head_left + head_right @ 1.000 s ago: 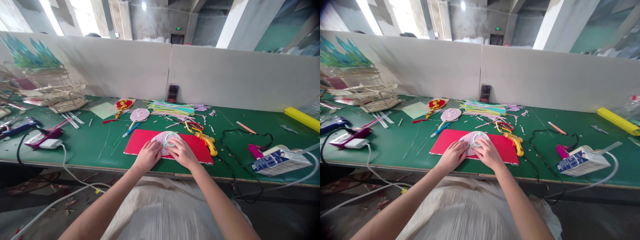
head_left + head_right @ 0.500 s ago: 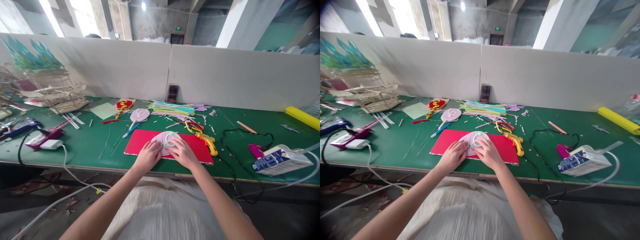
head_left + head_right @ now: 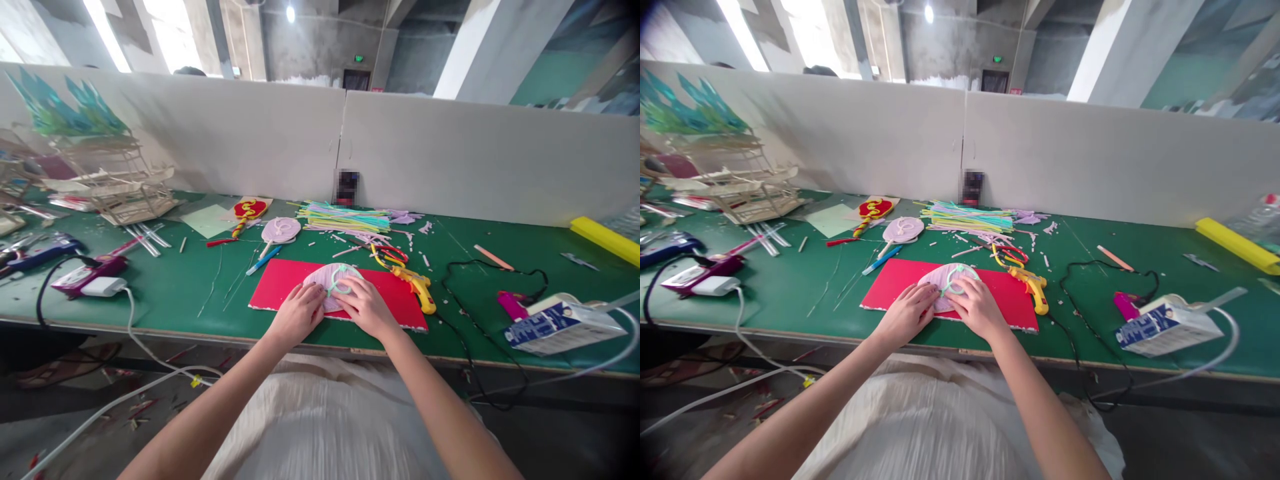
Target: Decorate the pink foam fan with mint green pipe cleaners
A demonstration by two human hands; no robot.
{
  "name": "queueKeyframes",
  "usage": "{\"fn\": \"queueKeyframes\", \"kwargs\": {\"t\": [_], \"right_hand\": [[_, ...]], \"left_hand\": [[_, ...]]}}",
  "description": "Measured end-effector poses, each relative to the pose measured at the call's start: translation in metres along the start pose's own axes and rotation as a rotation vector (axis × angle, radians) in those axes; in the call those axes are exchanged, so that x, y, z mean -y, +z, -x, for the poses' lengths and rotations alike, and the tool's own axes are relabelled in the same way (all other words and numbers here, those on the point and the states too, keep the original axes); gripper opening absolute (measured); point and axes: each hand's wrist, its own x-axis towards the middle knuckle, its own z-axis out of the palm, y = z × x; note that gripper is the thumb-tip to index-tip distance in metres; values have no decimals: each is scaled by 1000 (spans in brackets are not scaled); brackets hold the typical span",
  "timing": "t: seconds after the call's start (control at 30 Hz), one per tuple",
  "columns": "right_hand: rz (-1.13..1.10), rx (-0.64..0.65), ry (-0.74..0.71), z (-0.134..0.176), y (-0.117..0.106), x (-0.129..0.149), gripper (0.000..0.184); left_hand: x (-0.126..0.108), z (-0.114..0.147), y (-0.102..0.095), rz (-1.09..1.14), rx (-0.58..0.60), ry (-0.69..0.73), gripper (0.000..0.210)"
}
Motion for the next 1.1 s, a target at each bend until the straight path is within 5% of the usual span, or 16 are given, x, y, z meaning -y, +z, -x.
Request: {"fn": "queueKeyframes", "kwargs": {"t": [0.67, 0.87, 0.97, 1.1], "right_hand": [[12, 14, 1, -1, 0, 1, 26], [-94, -99, 153, 0, -3, -1, 31], [-128, -236, 311, 2, 0, -8, 33], [-112, -310, 447, 6, 8, -17, 33]], "left_hand": [[0, -2, 1, -7, 16, -1, 33], [-3, -3, -5, 20, 38, 18, 35], [3, -4, -4, 56, -47, -105, 34], [27, -13, 5, 76, -152, -457, 27]]}}
